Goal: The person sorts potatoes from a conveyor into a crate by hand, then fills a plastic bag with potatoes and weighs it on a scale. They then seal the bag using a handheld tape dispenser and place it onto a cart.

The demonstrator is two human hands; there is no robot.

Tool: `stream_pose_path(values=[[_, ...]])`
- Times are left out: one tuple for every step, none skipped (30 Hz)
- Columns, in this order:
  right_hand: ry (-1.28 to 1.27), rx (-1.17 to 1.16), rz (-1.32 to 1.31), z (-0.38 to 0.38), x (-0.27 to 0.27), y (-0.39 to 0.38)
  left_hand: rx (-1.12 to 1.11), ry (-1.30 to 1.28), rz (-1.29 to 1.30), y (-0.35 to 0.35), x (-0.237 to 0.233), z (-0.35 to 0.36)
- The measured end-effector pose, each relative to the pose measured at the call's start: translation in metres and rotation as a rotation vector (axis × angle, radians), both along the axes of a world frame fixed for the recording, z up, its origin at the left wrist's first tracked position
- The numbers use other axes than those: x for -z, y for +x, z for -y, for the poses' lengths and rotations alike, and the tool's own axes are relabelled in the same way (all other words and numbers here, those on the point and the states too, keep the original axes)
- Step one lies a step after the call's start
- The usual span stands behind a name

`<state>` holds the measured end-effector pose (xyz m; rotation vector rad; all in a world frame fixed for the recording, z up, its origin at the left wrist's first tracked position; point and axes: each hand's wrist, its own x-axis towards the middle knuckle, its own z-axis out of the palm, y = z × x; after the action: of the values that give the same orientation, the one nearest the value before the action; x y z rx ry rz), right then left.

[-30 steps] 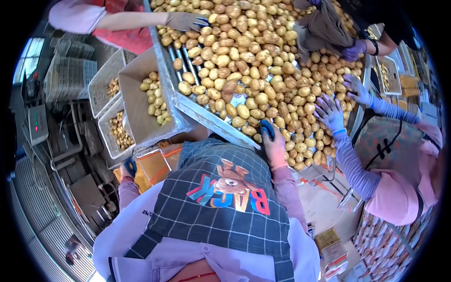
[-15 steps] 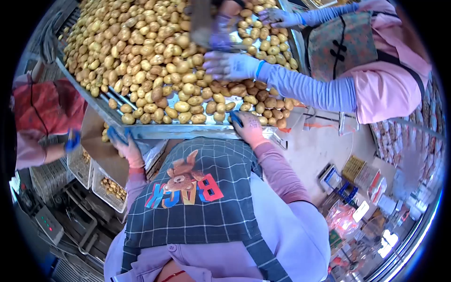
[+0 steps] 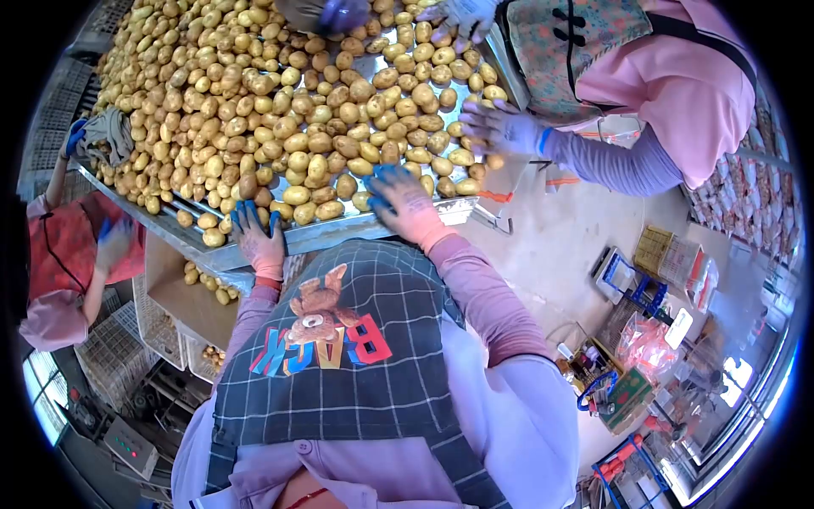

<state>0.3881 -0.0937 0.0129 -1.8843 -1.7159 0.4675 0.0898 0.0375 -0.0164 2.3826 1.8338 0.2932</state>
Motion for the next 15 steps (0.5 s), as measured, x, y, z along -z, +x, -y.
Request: stream_pose_path(values=[[-0.081,-0.11,0.061,-0.001,0.006,-0.007,0.0,0.008,-0.007,-0.003,0.001,-0.001],[-0.148,-0.156,0.098,0.005,0.011,0.002,0.02,0.002,-0.007,-0.004,0.0,-0.001],[-0.148,-0.145,0.134,0.014,0.016,0.014,0.038,-0.005,-0.004,-0.004,0.0,0.0],[-0.16,-0.079,0.135,0.016,0.016,0.024,0.036,-0.002,-0.014,-0.002,-0.004,0.001],[-0.177,-0.018,0.135,0.017,0.016,0.03,0.021,0.0,-0.014,-0.002,-0.003,0.001],[-0.182,0.07,0.169,0.018,0.021,0.034,0.008,-0.013,-0.011,-0.002,-0.002,0.001],[-0.184,0.16,0.208,0.015,0.025,0.038,-0.005,-0.023,-0.003,-0.001,-0.001,0.001],[-0.196,0.307,0.04,0.001,0.005,0.031,-0.015,-0.025,-0.01,0.0,-0.003,0.002],[-0.073,0.302,-0.019,-0.013,-0.004,0.021,-0.029,-0.024,-0.004,-0.001,-0.002,0.003],[0.004,0.195,-0.071,-0.028,-0.006,0.006,-0.007,-0.001,0.004,-0.002,0.001,0.003],[0.081,0.086,-0.126,-0.041,-0.007,-0.009,0.014,0.025,0.01,-0.004,0.002,0.002],[0.022,-0.087,-0.056,-0.051,-0.007,-0.021,0.001,0.031,0.009,-0.003,0.004,0.003],[-0.037,-0.256,0.009,-0.056,-0.007,-0.03,0.004,0.028,0.008,-0.004,0.005,0.003],[-0.056,-0.385,0.105,-0.051,-0.004,-0.027,0.011,0.026,0.005,-0.004,0.003,0.002],[-0.081,-0.433,0.187,-0.041,0.014,-0.01,-0.005,-0.007,-0.002,-0.003,0.001,0.003]])
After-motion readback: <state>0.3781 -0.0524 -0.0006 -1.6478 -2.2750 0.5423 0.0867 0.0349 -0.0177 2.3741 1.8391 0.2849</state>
